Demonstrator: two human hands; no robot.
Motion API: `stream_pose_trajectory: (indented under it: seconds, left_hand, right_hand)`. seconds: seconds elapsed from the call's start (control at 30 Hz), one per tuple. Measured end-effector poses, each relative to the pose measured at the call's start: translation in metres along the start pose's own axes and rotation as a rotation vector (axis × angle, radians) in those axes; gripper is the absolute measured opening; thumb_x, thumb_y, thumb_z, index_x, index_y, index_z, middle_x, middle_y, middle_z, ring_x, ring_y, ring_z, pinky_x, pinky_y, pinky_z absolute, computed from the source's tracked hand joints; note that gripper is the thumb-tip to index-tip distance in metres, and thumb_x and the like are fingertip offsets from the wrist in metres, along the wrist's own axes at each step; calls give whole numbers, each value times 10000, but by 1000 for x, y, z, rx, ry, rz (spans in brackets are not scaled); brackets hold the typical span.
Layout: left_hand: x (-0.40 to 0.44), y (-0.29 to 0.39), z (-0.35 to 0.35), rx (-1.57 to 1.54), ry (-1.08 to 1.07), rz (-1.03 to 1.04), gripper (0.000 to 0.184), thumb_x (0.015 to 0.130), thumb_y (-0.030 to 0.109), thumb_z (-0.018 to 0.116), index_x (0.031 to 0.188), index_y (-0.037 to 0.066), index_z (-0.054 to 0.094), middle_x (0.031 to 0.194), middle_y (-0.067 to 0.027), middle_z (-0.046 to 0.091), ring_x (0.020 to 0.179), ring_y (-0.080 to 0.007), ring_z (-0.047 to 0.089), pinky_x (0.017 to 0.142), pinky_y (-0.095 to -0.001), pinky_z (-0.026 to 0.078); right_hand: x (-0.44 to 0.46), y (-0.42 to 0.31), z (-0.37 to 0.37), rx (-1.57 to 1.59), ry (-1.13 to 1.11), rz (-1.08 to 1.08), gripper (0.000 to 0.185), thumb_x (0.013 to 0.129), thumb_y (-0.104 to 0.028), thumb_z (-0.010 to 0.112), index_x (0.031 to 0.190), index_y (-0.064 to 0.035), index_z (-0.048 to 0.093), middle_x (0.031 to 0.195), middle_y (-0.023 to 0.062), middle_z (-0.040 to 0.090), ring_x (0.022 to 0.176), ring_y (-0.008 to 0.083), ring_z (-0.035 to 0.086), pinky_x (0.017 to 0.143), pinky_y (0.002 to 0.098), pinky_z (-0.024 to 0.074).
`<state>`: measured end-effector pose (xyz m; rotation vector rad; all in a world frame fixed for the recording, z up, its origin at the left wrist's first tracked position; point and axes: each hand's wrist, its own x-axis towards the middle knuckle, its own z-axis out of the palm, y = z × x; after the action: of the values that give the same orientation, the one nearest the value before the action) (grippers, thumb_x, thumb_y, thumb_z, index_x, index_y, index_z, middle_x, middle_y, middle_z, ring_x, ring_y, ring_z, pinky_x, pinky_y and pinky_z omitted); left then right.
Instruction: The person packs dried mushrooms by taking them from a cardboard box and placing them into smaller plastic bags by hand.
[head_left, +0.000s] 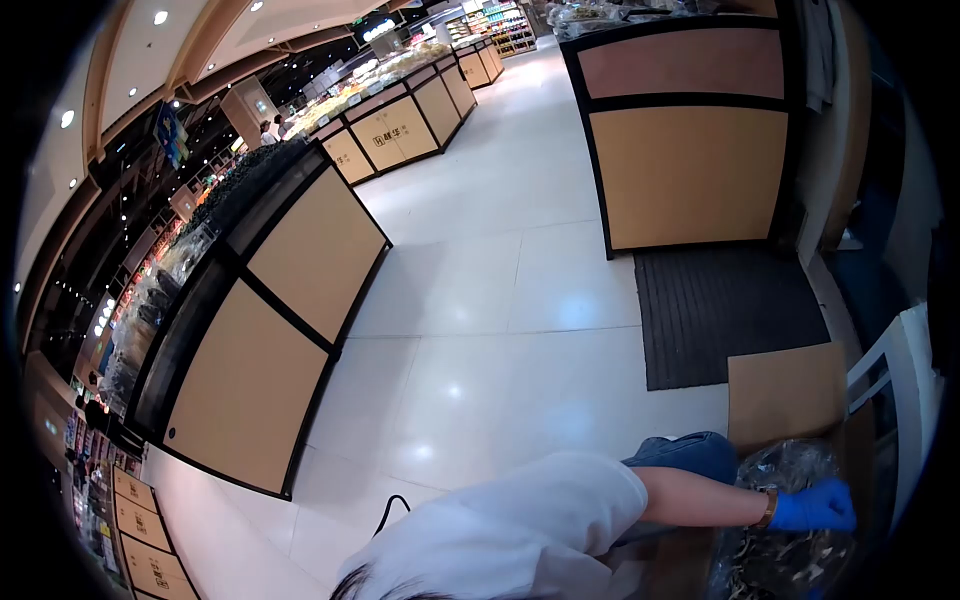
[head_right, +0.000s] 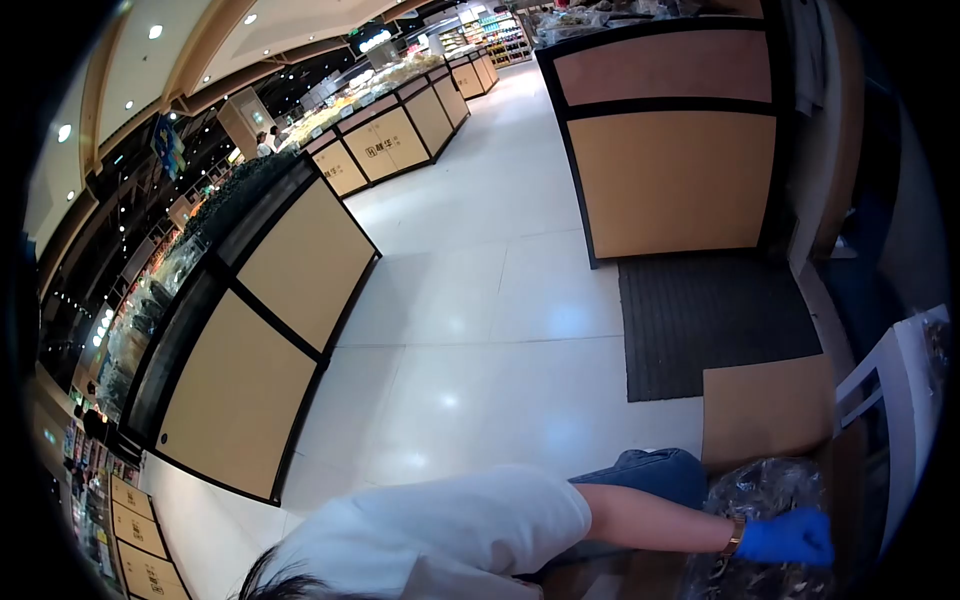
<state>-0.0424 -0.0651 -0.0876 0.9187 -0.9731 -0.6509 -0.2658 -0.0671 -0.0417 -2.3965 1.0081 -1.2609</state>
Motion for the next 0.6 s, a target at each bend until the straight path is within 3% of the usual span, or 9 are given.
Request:
stream_pose_trajectory:
  seconds: [0.1,0.2,0.27,0.33,0.4,0.47,0.5,0.53,0.6]
  left_hand:
    - [4,-2,-10,-79,56,-74,138,750,111,662,749,-27,669,593,-95,587,522,-103,486,514,-283,410]
    - [0,-7,-5,38,-9,-29,139,781,139,686,780,0,701,696,-64,659,676,-126,601,634,-303,478]
    - [-7,11,3,-53,-56,-35,162,788,163,698,822,6,713,784,-88,698,725,-131,627,686,-291,508]
    - [-7,33,-3,-161,-149,-221,159,856,151,658,909,13,715,887,-87,697,853,-158,647,784,-285,520]
    - [2,33,-2,60,-120,-245,211,859,185,659,960,8,709,903,-56,701,823,-111,631,756,-269,511]
    - [-5,17,-2,40,-179,-253,237,892,188,621,1039,18,697,995,-80,698,931,-134,637,833,-273,498]
    - [-11,22,-7,-15,-98,-321,236,893,130,621,1078,-5,675,1020,-83,688,946,-143,636,851,-264,497]
    - [7,5,-12,164,-121,-231,240,908,130,594,1078,-21,668,1033,-96,685,956,-148,634,876,-275,488]
    - [9,14,-12,-18,-69,-275,234,914,118,576,1071,-28,667,1040,-103,684,972,-147,632,896,-276,475]
  right_hand:
    - [-2,37,9,10,-51,-50,230,952,-203,527,1005,-57,697,1006,105,682,868,217,663,742,297,521]
    - [-5,82,12,-41,-105,-46,206,944,-183,544,986,-52,696,960,100,689,867,222,663,747,303,520]
    - [4,31,6,264,177,41,232,919,-232,563,889,-57,713,841,94,692,750,254,661,627,352,517]
    - [-39,114,-12,565,-44,265,259,900,-104,555,1105,18,654,1104,132,659,1048,209,603,921,336,483]
    - [-19,96,-8,136,-48,449,242,877,-72,577,1079,28,666,1069,133,671,984,200,621,898,306,470]
    - [-29,80,2,224,67,407,214,823,-76,681,1018,13,693,1038,107,673,966,175,611,885,291,461]
    - [-21,53,5,340,66,543,196,814,-81,696,992,1,701,1003,97,666,945,170,603,855,299,460]
    - [-15,64,8,303,122,448,166,817,-76,693,961,4,701,967,83,664,888,154,601,811,291,463]
    - [-10,61,4,397,202,417,144,810,-39,680,945,7,701,921,54,662,827,109,592,759,256,466]
